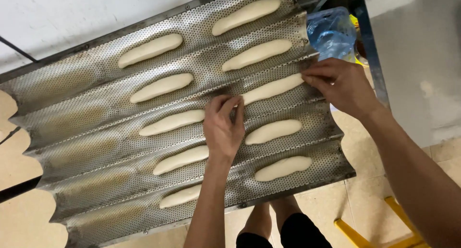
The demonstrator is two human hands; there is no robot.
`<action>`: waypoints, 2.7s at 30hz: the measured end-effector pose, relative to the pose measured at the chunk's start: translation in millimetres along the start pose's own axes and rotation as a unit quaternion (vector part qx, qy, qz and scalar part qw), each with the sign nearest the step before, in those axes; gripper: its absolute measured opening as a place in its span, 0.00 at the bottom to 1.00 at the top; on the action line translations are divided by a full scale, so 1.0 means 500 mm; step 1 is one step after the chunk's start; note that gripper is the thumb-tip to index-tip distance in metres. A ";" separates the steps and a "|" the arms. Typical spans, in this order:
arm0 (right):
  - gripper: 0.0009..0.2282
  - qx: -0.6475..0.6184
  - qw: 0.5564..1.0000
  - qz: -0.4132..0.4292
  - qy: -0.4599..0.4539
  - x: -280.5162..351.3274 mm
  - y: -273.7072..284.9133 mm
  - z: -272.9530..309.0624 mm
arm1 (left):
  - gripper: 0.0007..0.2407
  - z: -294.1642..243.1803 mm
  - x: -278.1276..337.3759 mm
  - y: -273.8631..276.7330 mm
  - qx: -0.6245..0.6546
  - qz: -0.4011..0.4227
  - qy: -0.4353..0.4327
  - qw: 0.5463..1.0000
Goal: Arranging pieces of bread dough onto professional baking trays.
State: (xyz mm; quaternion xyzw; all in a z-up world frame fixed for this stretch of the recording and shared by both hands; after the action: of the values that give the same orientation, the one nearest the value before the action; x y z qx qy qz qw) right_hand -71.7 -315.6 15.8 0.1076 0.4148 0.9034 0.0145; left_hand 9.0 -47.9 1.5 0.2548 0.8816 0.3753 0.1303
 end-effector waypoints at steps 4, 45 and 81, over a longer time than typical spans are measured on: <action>0.09 0.034 0.999 -0.006 0.009 0.011 0.006 0.032 | 0.06 -0.017 0.004 0.030 0.020 -0.024 -0.016 0.999; 0.16 -0.218 0.951 0.112 -0.191 0.150 -0.035 -0.008 | 0.11 0.042 0.135 0.047 0.417 0.158 0.191 0.874; 0.16 0.068 0.973 0.133 0.176 0.252 -0.186 0.239 | 0.08 -0.065 0.271 0.021 0.218 0.094 0.038 0.971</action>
State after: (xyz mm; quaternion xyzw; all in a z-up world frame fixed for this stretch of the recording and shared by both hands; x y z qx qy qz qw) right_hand -175.7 -150.9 44.6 0.0022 0.4537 0.8715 -0.1863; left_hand -114.4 12.8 26.2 0.3441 0.9186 0.1944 0.0023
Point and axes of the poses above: each hand's wrist, its own x-axis away from the middle knuckle, its own y-axis out of the back of the hand, z = x × y, the point moved 6 cm from there along -x, towards the middle knuckle, and after that the axes turned 14 degrees about z, right-handed, at the moved point
